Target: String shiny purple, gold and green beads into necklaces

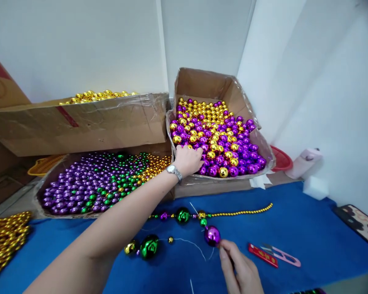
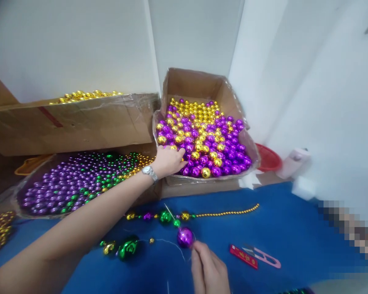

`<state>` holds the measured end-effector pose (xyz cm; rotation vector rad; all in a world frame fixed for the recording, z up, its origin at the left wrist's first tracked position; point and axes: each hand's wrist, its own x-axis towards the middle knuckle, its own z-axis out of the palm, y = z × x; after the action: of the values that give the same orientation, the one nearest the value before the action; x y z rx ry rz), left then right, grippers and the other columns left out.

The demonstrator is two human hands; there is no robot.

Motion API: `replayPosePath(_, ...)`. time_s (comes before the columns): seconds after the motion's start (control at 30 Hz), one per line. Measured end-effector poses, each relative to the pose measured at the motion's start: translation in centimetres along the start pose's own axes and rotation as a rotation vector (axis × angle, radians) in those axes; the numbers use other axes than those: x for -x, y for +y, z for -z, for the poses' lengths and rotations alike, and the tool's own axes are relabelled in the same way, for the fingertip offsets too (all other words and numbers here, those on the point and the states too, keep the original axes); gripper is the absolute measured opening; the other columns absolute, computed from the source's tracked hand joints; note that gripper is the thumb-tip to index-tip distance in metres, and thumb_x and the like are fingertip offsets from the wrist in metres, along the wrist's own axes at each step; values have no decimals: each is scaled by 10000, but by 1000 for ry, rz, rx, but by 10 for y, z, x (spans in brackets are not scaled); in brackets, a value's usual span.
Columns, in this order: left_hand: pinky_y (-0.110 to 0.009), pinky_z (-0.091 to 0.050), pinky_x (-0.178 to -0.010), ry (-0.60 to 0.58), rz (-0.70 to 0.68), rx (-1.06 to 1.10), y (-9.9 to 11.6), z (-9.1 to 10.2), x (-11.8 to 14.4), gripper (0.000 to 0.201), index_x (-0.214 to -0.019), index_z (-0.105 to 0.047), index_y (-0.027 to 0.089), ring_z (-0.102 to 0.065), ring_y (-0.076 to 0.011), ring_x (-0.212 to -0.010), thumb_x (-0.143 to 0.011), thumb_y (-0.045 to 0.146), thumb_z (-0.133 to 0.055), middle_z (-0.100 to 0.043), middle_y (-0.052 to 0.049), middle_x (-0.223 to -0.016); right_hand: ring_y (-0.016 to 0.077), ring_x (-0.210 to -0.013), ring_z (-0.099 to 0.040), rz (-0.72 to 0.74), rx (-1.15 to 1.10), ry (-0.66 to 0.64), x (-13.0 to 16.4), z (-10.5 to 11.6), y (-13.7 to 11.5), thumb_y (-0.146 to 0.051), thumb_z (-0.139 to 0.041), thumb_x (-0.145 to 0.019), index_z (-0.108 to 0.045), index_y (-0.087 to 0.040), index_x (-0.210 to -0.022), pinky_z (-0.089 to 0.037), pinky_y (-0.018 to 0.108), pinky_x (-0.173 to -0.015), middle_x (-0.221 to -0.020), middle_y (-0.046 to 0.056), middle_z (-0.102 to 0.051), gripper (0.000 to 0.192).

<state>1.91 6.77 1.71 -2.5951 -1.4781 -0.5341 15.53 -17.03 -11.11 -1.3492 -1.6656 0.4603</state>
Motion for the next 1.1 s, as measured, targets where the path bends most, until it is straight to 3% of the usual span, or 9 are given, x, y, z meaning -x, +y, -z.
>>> replayPosePath(0.17,-517,-315,-837,20,23,94,1,0,-6,360,-1031,-591,135,-539,-370,-936,-731,324,-649,-644,-163,-846,143,-564,-625,-36,-4,57,0,-4,-3,-373,-388,-959,-602,-207,-950,-489,174,-531,-689,34,-636,271)
replayPosePath(0.3,-412,-402,-808,100,45,280,4,15,19,341,-1124,-559,172,-568,-267,-904,-840,356,-525,-618,-130,-969,139,-550,-621,-85,-12,75,-1,-1,-9,-388,-376,-960,-608,-192,-990,-490,168,-510,-709,43,-648,305)
replayPosePath(0.37,-343,-446,-759,138,113,698,6,22,41,303,-1109,-555,185,-583,-205,-846,-865,356,-499,-611,-99,-977,145,-587,-636,-95,-2,97,-2,1,-11,-388,-383,-958,-610,-194,-987,-500,171,-538,-754,52,-664,300)
replayPosePath(0.47,-291,-486,-700,75,346,1562,6,23,80,213,-985,-559,178,-614,-165,-778,-816,301,-598,-617,-60,-913,160,-655,-654,-42,6,103,-4,1,-12,-348,-395,-956,-610,-204,-983,-508,193,-589,-813,60,-679,260)
replayPosePath(0.57,-270,-510,-699,-8,594,1968,5,19,116,188,-916,-545,162,-653,-172,-784,-773,210,-656,-634,-47,-876,169,-675,-659,49,25,48,-5,-2,-11,-260,-409,-946,-593,-195,-1015,-508,220,-618,-824,63,-684,206)
replayPosePath(0.67,-269,-531,-716,39,745,2061,4,14,139,197,-907,-546,152,-674,-194,-804,-756,142,-672,-645,-30,-849,182,-738,-664,150,73,-3,-4,-5,-8,-184,-429,-926,-564,-175,-1055,-505,239,-646,-870,79,-680,187)
replayPosePath(0.77,-257,-542,-725,83,812,2082,3,12,151,220,-926,-553,148,-679,-199,-818,-750,120,-680,-652,-21,-850,174,-733,-654,170,94,-41,-3,-7,-7,-151,-435,-919,-542,-171,-1070,-495,248,-647,-869,76,-670,186)
replayPosePath(1.1,-269,-548,-749,113,787,2076,5,11,161,204,-925,-556,142,-666,-176,-803,-760,117,-673,-638,-13,-868,169,-705,-636,192,131,-79,0,-9,-9,-140,-436,-919,-522,-183,-1062,-477,266,-631,-842,66,-657,172)
